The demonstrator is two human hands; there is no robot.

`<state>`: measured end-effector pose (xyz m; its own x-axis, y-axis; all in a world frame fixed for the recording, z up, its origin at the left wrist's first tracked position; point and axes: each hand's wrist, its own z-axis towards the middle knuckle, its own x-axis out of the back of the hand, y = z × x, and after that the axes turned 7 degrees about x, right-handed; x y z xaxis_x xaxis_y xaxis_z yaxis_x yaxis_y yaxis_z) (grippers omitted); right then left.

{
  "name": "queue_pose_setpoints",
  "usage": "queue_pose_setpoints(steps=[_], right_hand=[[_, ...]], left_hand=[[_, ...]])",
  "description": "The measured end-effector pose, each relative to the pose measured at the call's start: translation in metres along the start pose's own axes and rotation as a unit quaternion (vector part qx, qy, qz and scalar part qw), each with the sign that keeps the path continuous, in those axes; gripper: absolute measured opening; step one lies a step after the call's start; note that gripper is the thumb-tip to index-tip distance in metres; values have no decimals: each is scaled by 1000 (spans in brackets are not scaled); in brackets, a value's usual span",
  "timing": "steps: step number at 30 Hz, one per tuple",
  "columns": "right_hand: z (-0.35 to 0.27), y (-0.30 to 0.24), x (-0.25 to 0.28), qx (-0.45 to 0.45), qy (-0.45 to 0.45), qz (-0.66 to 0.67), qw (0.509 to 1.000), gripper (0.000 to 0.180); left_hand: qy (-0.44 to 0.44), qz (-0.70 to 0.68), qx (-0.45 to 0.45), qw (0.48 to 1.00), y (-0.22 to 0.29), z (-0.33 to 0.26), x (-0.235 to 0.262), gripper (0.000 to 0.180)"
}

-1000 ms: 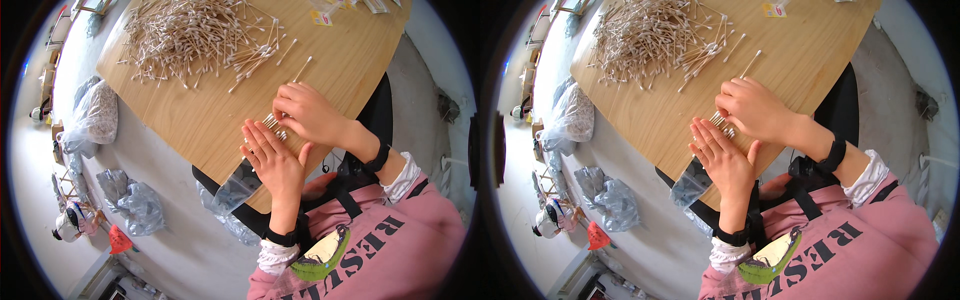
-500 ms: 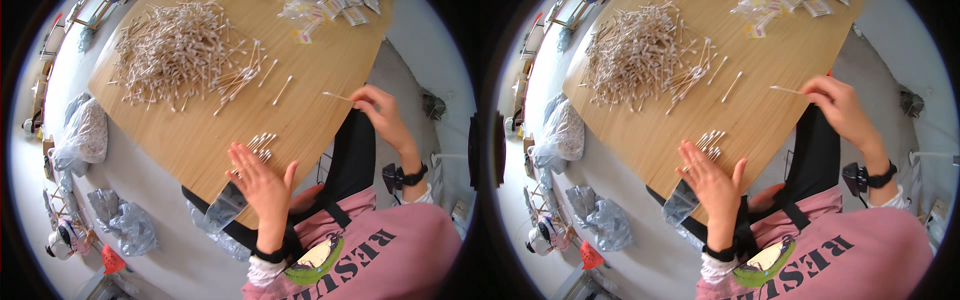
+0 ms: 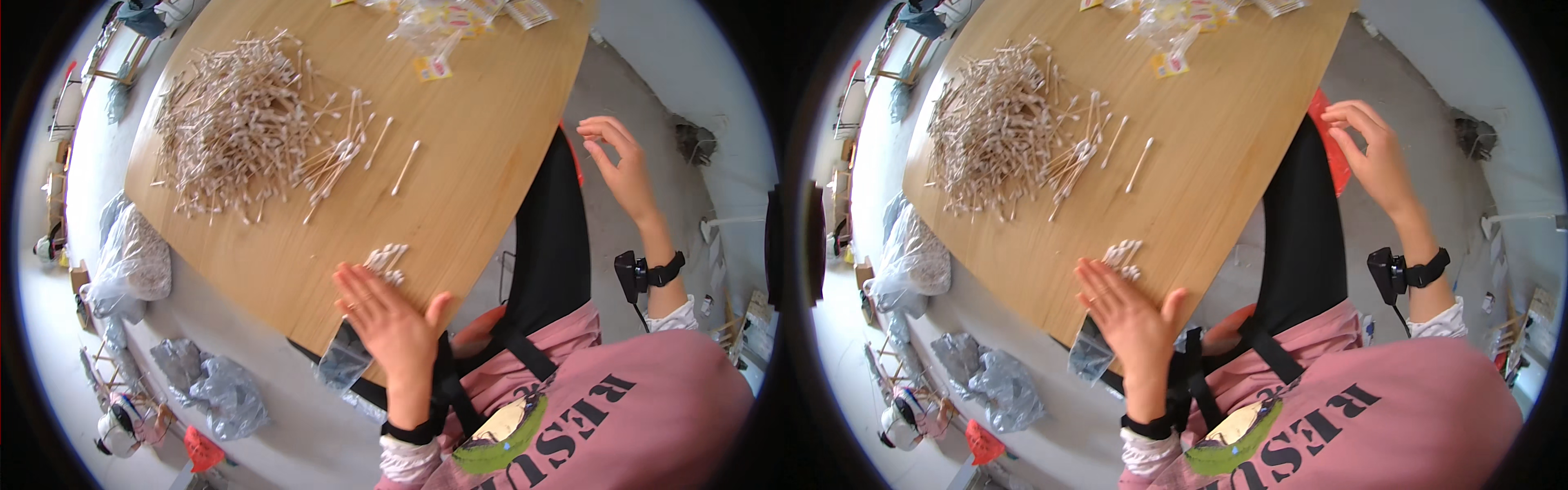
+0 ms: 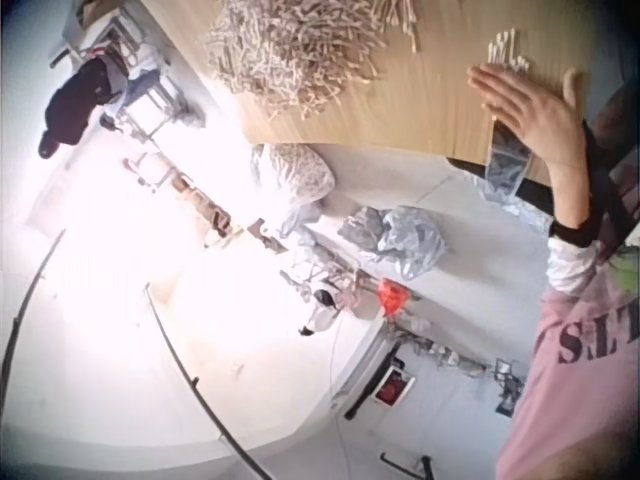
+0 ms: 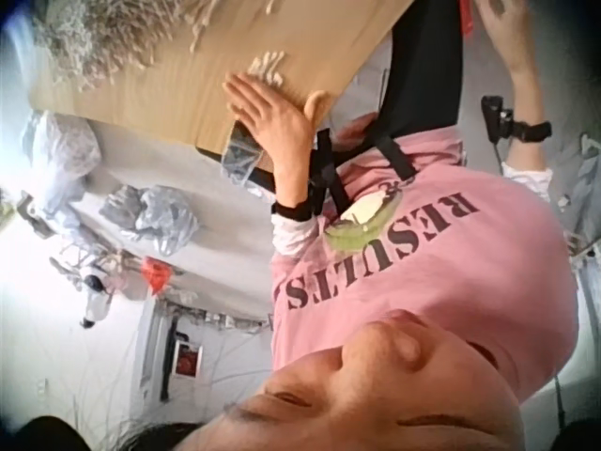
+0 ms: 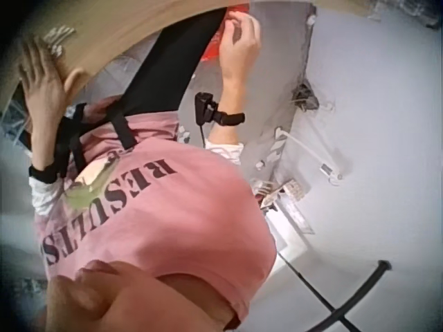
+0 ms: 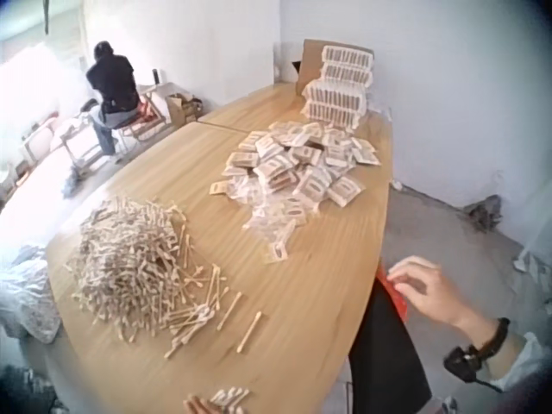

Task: Arranging cotton swabs in a row and packaging them into small plastic bags.

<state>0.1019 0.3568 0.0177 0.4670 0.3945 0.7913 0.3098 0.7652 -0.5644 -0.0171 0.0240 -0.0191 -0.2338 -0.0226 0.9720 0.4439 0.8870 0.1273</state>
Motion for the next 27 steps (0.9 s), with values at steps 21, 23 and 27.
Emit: queue_pose_setpoints(steps=[21, 23, 27], right_hand=[[-21, -157, -173, -33, -71, 583, 809, 40], [-21, -160, -172, -28, -51, 567, 822, 41], [-24, -159, -176, -34, -48, 577, 815, 41]], left_hand=[[218, -719, 156, 642, -5, -14, -6, 78], [230, -735, 155, 619, 3, -13, -8, 73], [263, -737, 169, 599, 11, -8, -12, 70]])
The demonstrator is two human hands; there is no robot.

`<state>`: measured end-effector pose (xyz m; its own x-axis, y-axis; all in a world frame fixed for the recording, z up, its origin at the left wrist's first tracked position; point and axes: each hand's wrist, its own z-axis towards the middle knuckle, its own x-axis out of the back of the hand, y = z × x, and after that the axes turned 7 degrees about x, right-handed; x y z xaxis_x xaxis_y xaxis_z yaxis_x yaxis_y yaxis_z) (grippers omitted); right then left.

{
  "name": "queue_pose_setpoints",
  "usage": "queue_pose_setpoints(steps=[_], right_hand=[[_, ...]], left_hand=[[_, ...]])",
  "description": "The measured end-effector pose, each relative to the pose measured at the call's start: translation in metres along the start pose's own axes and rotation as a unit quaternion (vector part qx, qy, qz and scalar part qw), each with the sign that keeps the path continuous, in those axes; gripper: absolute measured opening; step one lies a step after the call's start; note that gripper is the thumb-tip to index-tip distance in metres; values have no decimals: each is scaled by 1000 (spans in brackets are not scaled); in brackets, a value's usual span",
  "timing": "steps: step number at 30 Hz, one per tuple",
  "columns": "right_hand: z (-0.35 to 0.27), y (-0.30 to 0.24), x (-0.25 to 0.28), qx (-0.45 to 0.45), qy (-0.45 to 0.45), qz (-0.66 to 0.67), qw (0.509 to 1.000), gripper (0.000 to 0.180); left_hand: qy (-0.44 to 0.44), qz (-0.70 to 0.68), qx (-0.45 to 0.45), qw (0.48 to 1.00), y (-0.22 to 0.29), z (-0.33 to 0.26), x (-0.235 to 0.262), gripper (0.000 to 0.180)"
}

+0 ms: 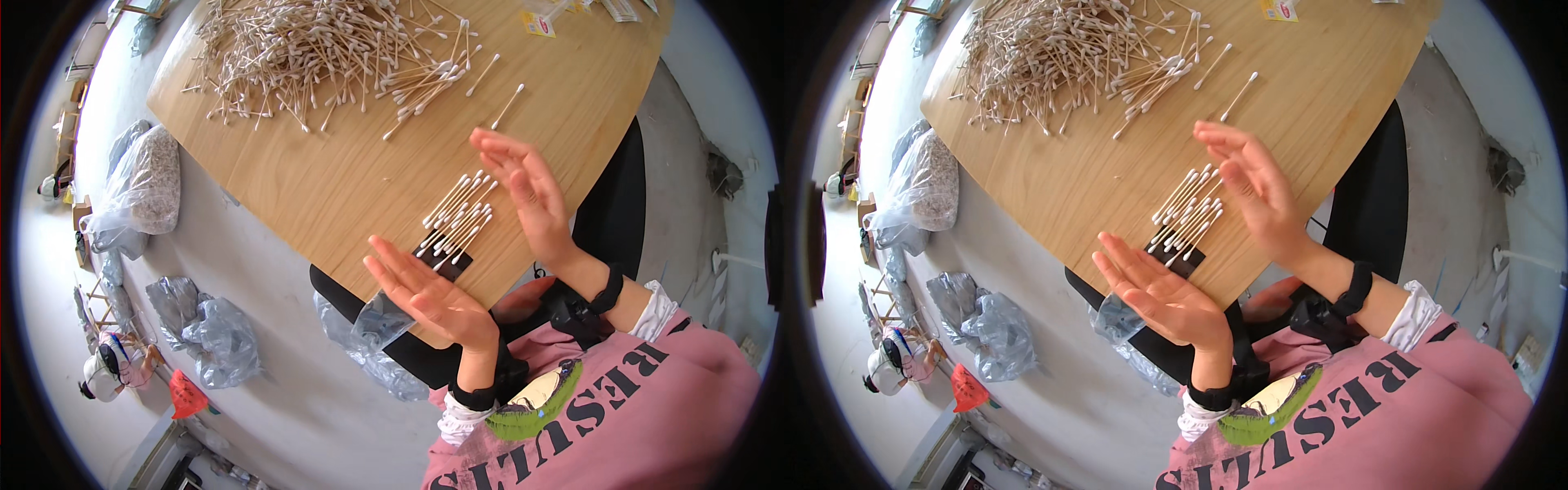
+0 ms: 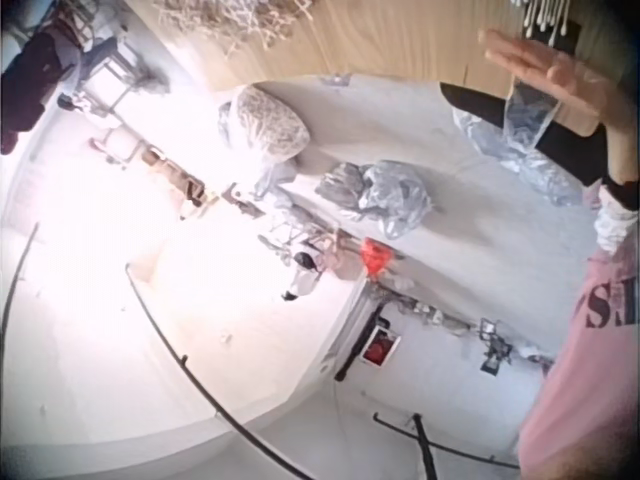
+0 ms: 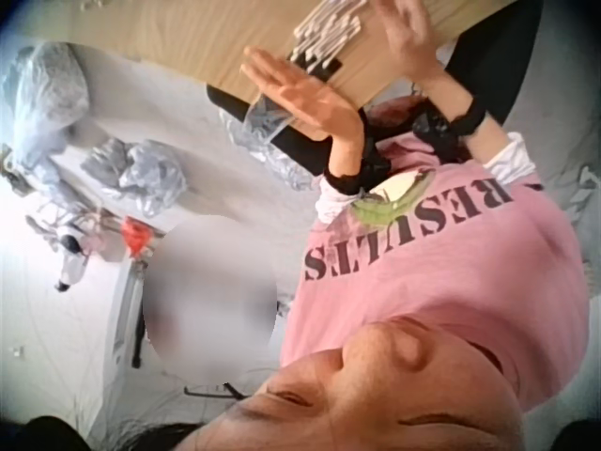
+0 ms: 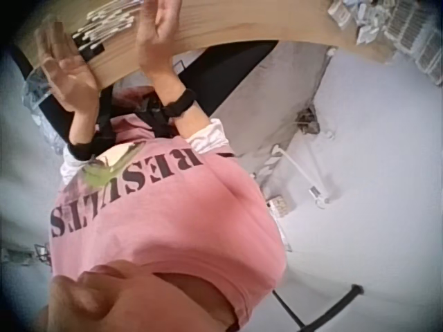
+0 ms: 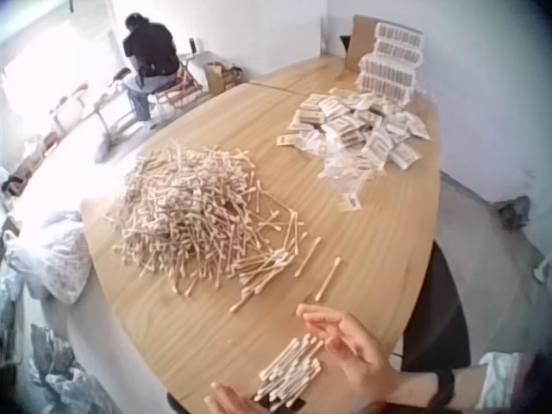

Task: Arranging cotton swabs in a row and packaging them into small plastic bags.

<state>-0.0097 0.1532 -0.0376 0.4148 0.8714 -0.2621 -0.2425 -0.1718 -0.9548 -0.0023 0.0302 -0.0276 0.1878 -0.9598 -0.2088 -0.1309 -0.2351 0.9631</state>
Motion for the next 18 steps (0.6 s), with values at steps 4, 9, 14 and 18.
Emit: queue_pose_setpoints(steps=[4, 9, 14, 18], right_hand=[[1, -4, 2, 20, -27, -31, 999, 45], [4, -5, 0, -3, -46, -30, 998, 50], [6, -4, 6, 1, -38, -43, 998, 53], [-1, -2, -8, -12, -56, -6, 998, 57]], left_hand=[[-23, -18, -15, 999, 2, 2, -3, 69], [-17, -28, -4, 999, -2, 5, -9, 68], [-7, -17, -21, 1000, -2, 10, -10, 68], [-16, -30, -2, 999, -2, 9, -15, 69]])
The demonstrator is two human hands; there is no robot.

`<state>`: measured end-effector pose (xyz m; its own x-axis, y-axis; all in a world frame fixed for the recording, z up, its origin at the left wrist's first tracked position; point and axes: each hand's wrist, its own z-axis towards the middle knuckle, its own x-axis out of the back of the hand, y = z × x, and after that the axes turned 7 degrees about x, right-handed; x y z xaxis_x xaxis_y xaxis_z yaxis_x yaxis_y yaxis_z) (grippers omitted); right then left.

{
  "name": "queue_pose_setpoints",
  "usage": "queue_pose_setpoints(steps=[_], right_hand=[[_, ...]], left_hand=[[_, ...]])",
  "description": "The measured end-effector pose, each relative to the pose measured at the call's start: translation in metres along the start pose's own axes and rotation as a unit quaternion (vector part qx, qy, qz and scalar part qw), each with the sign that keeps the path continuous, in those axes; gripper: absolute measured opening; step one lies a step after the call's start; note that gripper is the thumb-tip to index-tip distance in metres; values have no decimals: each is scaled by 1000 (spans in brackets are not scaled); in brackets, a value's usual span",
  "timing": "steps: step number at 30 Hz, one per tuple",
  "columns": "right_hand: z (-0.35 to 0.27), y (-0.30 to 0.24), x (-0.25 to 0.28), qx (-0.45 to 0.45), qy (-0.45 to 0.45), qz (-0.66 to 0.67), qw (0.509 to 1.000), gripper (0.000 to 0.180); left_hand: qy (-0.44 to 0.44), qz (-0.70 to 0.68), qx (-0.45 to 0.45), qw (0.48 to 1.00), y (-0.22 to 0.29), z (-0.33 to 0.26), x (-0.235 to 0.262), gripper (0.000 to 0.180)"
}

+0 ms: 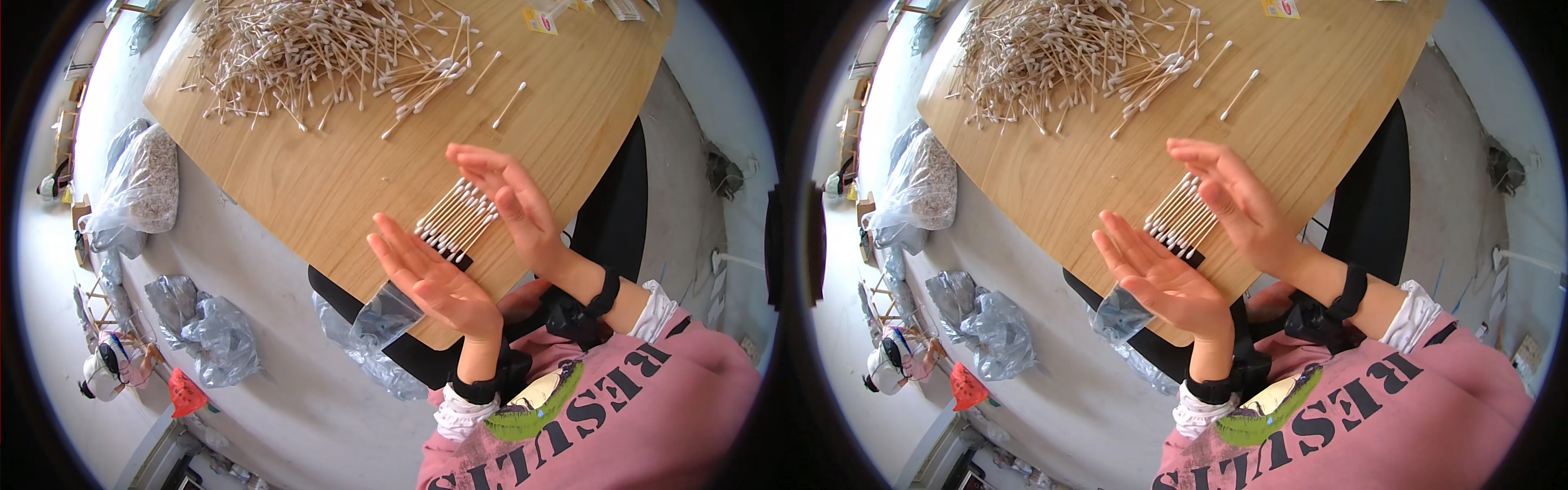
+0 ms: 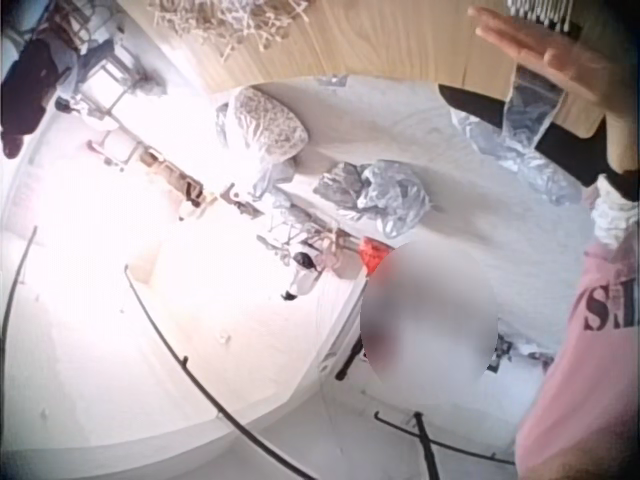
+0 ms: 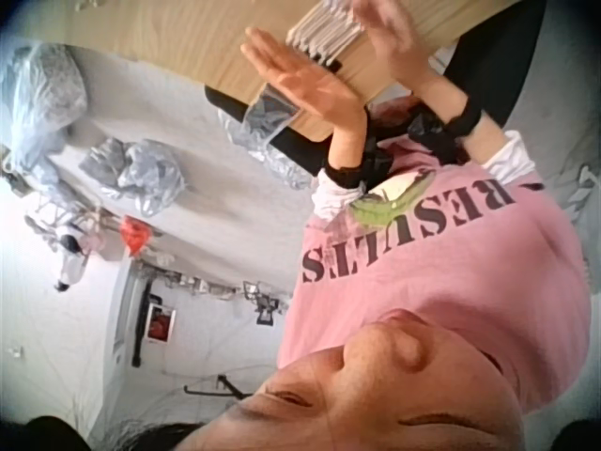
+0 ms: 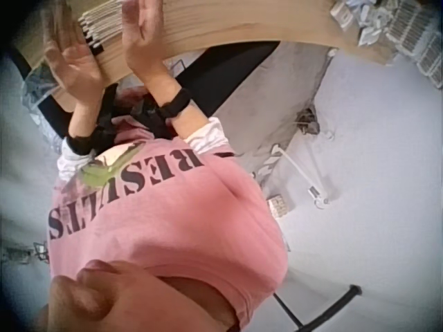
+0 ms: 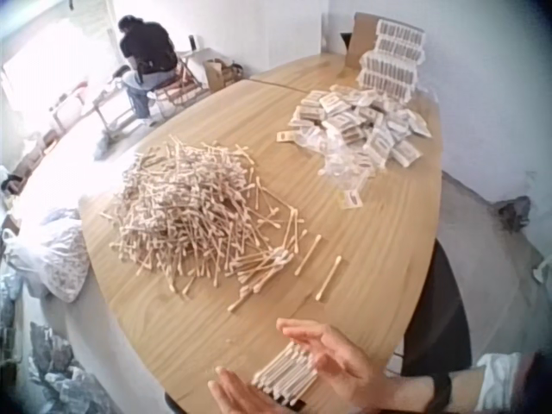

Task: Arranging cotton swabs in a row and packaging them into small plastic bags.

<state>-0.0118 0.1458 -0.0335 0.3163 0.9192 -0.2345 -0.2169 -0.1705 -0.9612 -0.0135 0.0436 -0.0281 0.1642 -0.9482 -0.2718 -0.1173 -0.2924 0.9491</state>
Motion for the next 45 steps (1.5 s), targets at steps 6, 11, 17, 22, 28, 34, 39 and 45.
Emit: queue_pose_setpoints(steps=[6, 11, 17, 22, 28, 34, 39, 45], right_hand=[[3, 2, 4, -1, 1, 3, 1000, 63], [2, 3, -7, -6, -16, 24, 1000, 68], [1, -3, -6, -26, -18, -2, 999, 72], [-1, -4, 7, -27, 5, 8, 1000, 71], [19, -23, 24, 31, -50, -261, 963, 22], [40, -23, 15, 141, -219, -430, 865, 9], [54, -17, 10, 201, -314, -512, 774, 12], [64, -18, 7, 212, -368, -539, 727, 14]], left_hand=[[1, -1, -1, 1000, 1, 6, 1, 72], [-17, -10, -7, 1000, -1, 7, 3, 73], [-27, -17, 21, 999, 4, 8, -5, 74], [-51, 44, -16, 998, 1, 8, 12, 77], [-252, 640, -111, 718, 19, -23, 14, 101], [-245, 682, -123, 678, -3, -36, 17, 113], [-253, 693, -119, 665, -3, -41, 16, 115], [-252, 692, -111, 667, -6, -47, 19, 113]])
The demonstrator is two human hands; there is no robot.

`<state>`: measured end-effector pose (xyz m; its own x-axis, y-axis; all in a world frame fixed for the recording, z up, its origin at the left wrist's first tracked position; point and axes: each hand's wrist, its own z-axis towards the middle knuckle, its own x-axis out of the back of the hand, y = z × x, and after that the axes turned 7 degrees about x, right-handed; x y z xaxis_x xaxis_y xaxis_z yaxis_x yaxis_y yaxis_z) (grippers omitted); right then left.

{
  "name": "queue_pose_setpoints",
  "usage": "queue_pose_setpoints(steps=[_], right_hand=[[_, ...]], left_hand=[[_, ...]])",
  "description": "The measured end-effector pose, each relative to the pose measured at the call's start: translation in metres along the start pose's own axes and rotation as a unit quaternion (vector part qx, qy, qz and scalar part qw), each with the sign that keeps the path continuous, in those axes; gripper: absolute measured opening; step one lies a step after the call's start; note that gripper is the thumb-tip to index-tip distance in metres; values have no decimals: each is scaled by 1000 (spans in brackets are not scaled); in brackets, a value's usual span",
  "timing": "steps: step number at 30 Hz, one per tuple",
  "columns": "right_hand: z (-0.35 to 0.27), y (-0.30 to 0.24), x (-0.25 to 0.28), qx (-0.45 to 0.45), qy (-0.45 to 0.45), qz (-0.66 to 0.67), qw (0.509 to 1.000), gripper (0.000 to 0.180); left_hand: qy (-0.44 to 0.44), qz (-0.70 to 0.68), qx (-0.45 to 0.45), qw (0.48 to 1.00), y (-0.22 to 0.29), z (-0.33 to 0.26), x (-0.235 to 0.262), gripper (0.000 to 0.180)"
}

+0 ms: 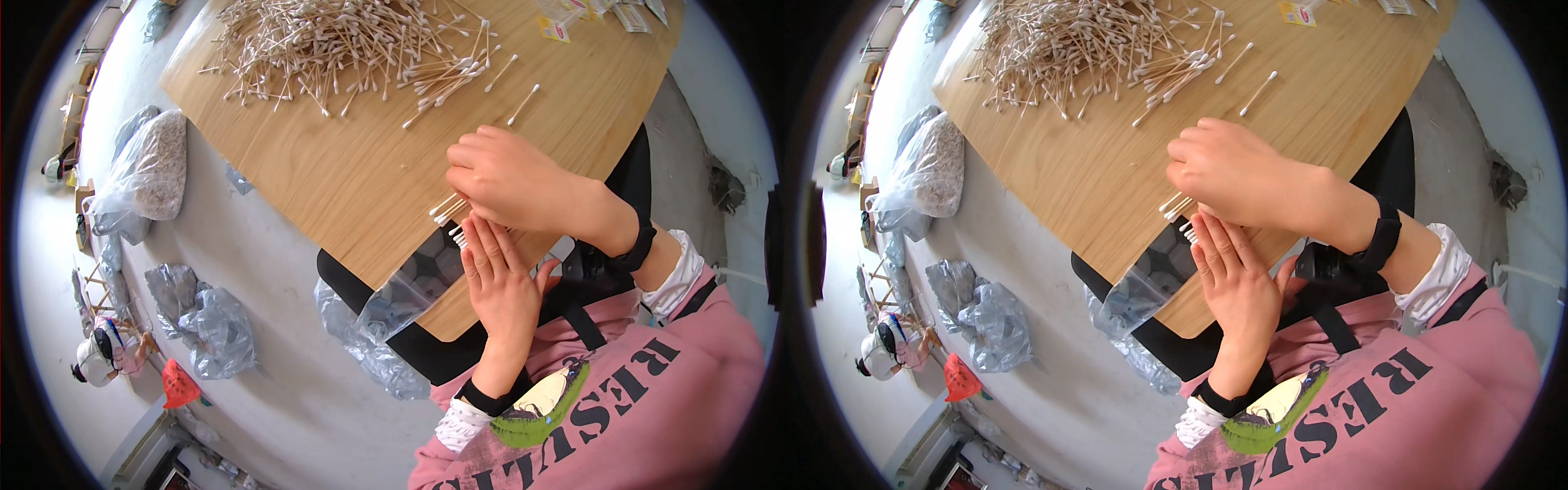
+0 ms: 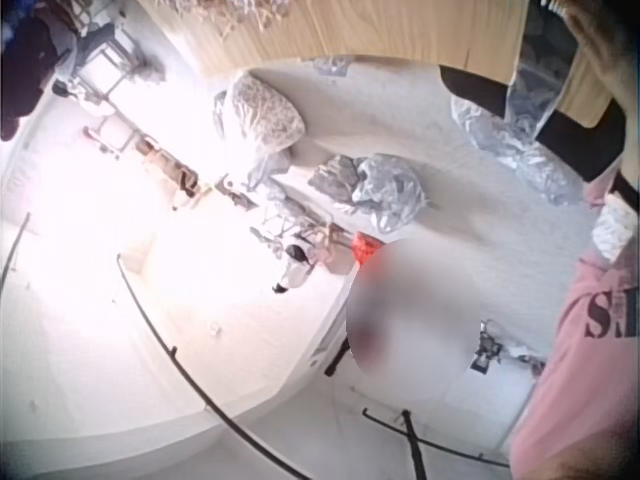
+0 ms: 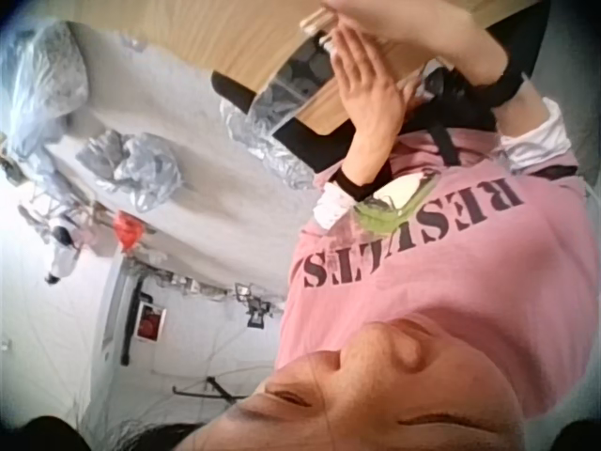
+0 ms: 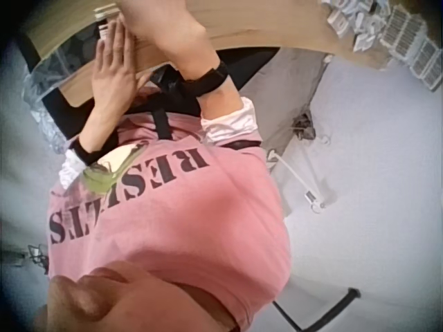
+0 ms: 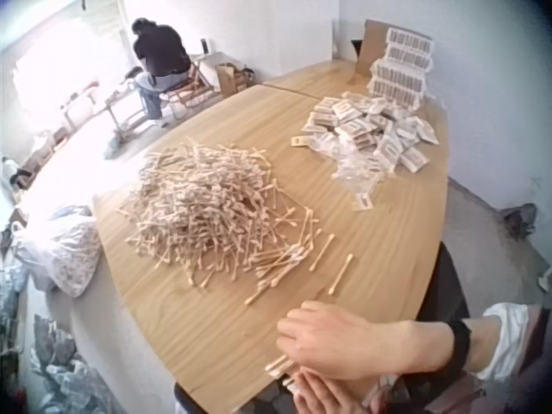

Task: Arranging cotton swabs in a row and packaging them into small plastic bags.

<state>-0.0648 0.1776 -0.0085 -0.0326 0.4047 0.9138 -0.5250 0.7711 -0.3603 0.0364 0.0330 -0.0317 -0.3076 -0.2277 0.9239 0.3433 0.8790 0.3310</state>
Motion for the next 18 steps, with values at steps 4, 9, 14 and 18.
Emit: queue_pose_setpoints(steps=[4, 9, 14, 18], right_hand=[[5, 3, -1, 29, 17, -13, 999, 15], [3, 5, -3, 47, 38, -50, 997, 17], [-6, 5, 2, 26, 65, -2, 998, 16], [-13, 8, 3, 12, 40, 25, 999, 19]], left_hand=[[2, 10, -4, 1000, -1, 0, -2, 111], [10, -1, -3, 1000, 0, 2, -3, 111], [24, 18, -5, 1000, 0, 4, -1, 114], [27, 2, 7, 1000, -2, 9, 1, 117]])
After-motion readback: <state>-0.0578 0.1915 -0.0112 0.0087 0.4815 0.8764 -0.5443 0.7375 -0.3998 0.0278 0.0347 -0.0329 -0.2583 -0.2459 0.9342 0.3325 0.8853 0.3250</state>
